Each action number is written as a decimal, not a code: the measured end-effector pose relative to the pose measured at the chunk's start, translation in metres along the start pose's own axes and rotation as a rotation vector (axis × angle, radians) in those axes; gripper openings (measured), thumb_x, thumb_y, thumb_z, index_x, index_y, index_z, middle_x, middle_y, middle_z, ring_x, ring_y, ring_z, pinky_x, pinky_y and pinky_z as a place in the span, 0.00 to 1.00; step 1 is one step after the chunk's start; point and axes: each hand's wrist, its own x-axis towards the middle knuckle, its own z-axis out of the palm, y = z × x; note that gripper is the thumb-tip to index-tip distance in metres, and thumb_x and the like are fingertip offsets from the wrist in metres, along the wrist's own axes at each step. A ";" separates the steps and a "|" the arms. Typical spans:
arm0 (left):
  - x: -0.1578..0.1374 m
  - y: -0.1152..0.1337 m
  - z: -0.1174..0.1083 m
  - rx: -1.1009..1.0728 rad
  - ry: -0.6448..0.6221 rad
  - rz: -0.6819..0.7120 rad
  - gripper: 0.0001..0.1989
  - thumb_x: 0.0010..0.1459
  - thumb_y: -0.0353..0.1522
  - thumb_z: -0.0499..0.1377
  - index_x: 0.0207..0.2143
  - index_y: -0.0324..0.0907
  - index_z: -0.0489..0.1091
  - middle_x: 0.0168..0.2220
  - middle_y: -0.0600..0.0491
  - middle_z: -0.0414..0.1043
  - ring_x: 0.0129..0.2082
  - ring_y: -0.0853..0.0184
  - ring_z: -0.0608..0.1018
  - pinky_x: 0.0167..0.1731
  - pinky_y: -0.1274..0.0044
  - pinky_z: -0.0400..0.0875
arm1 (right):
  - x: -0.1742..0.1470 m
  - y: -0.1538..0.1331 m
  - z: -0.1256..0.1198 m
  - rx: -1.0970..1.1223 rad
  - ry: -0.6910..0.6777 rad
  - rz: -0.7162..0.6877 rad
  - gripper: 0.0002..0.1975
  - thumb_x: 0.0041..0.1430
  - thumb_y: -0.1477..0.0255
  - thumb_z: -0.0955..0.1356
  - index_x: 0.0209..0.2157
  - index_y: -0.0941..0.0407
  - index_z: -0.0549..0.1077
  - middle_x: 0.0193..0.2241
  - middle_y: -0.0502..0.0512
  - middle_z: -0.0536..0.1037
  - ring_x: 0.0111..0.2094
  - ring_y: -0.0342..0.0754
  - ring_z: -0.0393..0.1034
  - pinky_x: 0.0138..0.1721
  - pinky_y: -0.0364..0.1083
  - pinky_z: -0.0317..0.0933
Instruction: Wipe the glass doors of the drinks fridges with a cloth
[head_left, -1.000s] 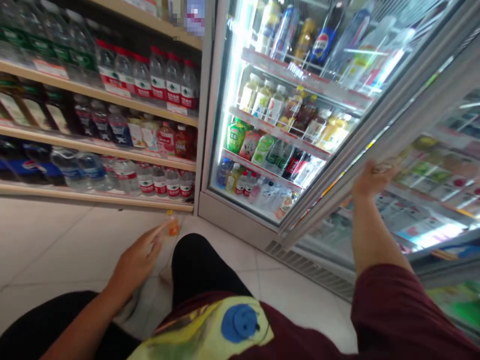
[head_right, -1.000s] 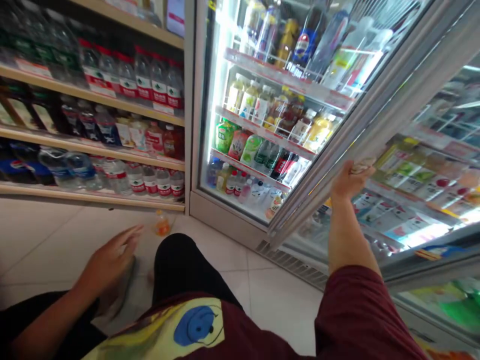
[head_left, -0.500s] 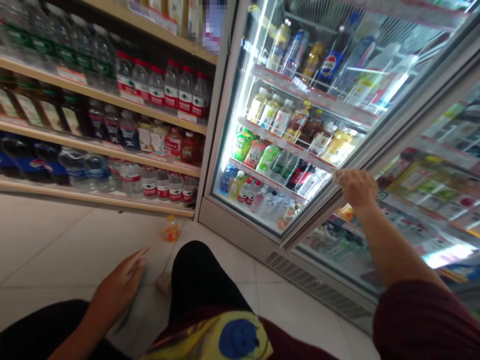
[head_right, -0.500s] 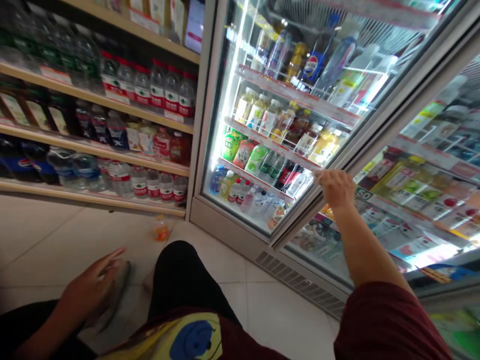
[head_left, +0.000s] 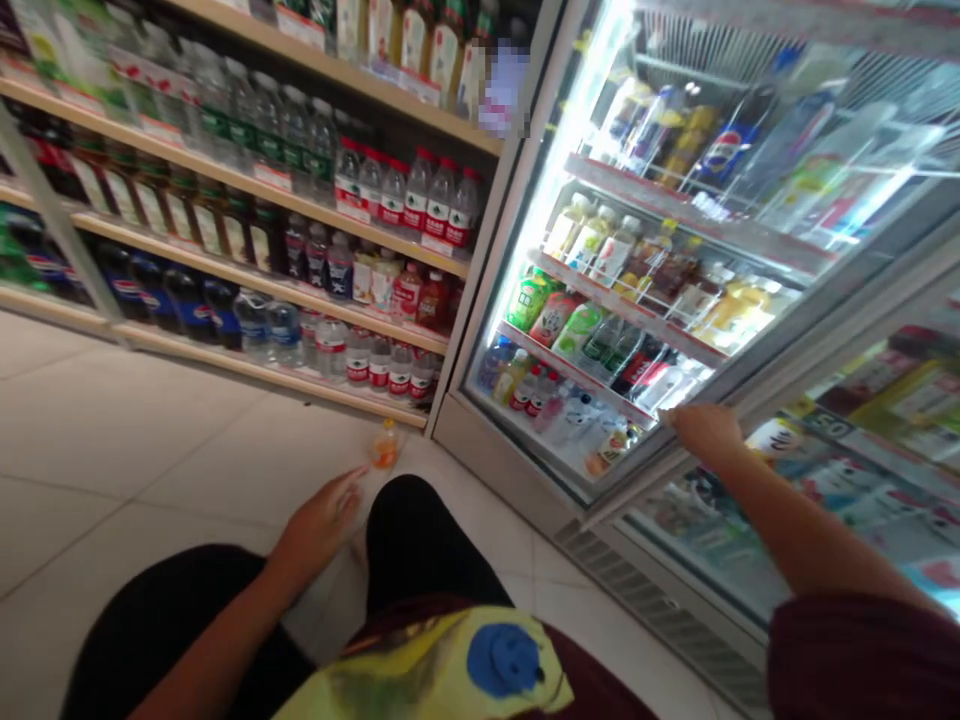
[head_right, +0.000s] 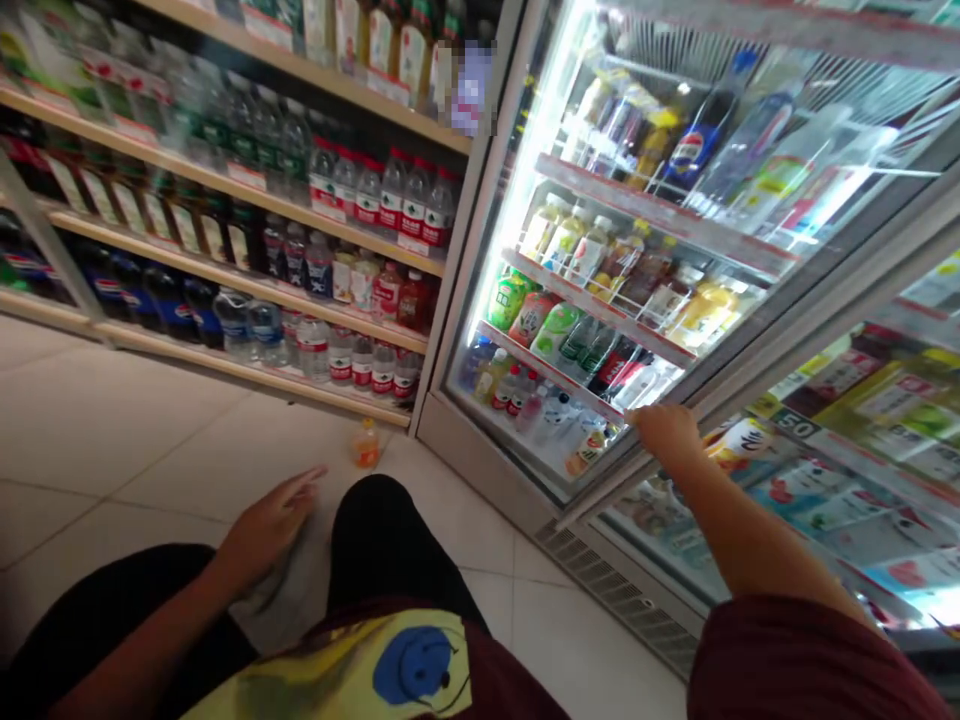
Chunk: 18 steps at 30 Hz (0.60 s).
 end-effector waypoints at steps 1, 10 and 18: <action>0.004 0.010 0.006 -0.018 -0.024 0.029 0.32 0.60 0.48 0.47 0.58 0.41 0.73 0.52 0.46 0.79 0.48 0.57 0.83 0.52 0.68 0.76 | -0.011 -0.005 -0.004 -0.010 0.006 -0.020 0.17 0.67 0.76 0.62 0.44 0.61 0.82 0.40 0.70 0.84 0.44 0.60 0.80 0.44 0.52 0.67; 0.019 0.121 0.063 -0.061 -0.553 0.599 0.27 0.66 0.41 0.52 0.64 0.44 0.67 0.63 0.47 0.70 0.62 0.59 0.74 0.64 0.67 0.65 | -0.113 -0.069 -0.044 -0.110 0.393 -0.322 0.09 0.67 0.72 0.66 0.39 0.55 0.80 0.27 0.55 0.79 0.30 0.51 0.75 0.33 0.47 0.51; 0.002 0.123 0.052 0.013 -0.676 0.740 0.30 0.66 0.43 0.56 0.68 0.46 0.62 0.64 0.43 0.69 0.62 0.53 0.74 0.62 0.65 0.68 | -0.156 -0.140 -0.092 -0.059 0.859 -0.607 0.08 0.70 0.71 0.64 0.41 0.54 0.77 0.23 0.49 0.73 0.26 0.45 0.65 0.34 0.49 0.47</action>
